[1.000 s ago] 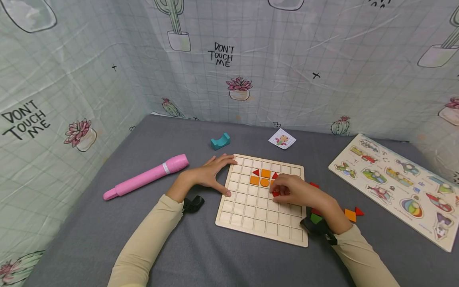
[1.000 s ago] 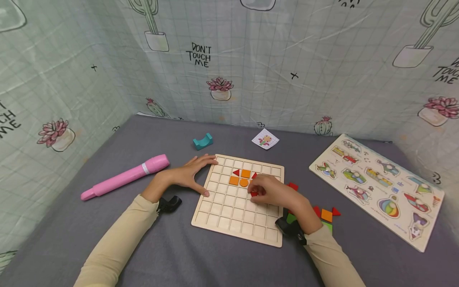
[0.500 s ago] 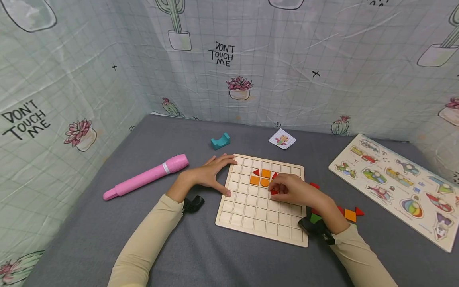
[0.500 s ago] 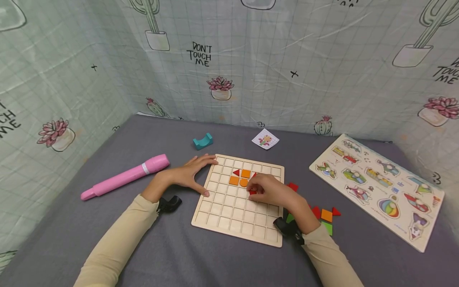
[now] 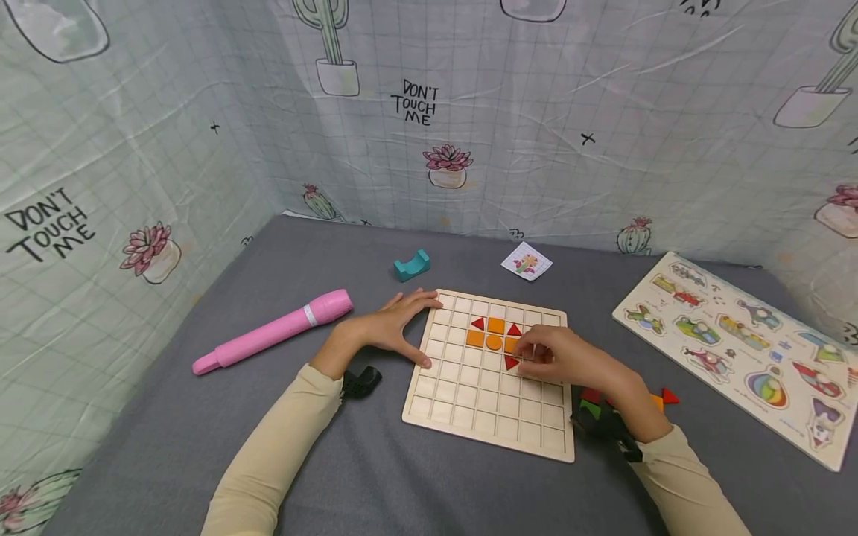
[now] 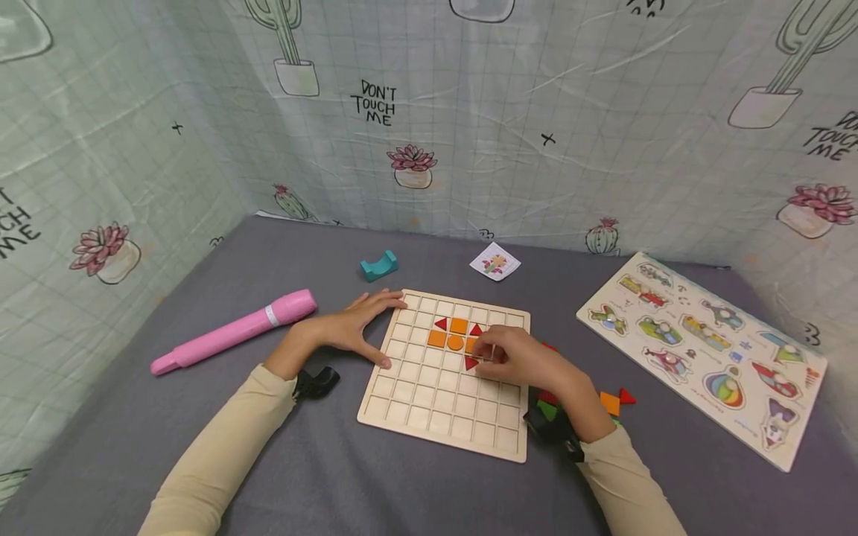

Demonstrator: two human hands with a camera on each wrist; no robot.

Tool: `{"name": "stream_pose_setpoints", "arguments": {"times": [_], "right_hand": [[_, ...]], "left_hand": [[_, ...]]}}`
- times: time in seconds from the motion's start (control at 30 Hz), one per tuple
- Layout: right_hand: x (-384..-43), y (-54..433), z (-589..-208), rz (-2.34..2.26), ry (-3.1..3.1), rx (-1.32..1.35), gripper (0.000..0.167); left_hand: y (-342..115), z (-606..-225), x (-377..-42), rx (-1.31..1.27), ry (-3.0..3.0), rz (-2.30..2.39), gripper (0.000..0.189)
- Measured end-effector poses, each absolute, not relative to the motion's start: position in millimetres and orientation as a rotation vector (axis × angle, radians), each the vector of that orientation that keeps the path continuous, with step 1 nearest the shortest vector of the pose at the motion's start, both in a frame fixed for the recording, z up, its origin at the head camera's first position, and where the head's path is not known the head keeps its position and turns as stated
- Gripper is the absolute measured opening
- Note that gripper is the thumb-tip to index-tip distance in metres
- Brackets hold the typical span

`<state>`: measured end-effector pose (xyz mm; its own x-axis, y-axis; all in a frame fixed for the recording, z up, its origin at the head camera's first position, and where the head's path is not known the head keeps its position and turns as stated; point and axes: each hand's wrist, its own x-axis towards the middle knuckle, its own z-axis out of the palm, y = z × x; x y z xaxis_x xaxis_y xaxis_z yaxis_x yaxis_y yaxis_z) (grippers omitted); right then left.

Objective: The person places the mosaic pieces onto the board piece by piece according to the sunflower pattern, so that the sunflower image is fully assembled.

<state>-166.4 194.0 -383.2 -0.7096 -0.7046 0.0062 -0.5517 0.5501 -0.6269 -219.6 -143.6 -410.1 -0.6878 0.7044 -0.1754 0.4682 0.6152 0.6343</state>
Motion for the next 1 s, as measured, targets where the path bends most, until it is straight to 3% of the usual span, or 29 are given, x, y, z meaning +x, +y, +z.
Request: {"name": "stream_pose_setpoints", "arguments": {"times": [0.43,1.0], "right_hand": [[-154,255,-384,-0.975,2.587,-1.046,0.014],[-142,326,-383,-1.013,2.663,-0.849,0.018]], "left_hand": [[-145,-410,-218,0.924,2.414,0.808,0.097],[-144,-411,-221,0.936,2.41,0.816,0.097]]}}
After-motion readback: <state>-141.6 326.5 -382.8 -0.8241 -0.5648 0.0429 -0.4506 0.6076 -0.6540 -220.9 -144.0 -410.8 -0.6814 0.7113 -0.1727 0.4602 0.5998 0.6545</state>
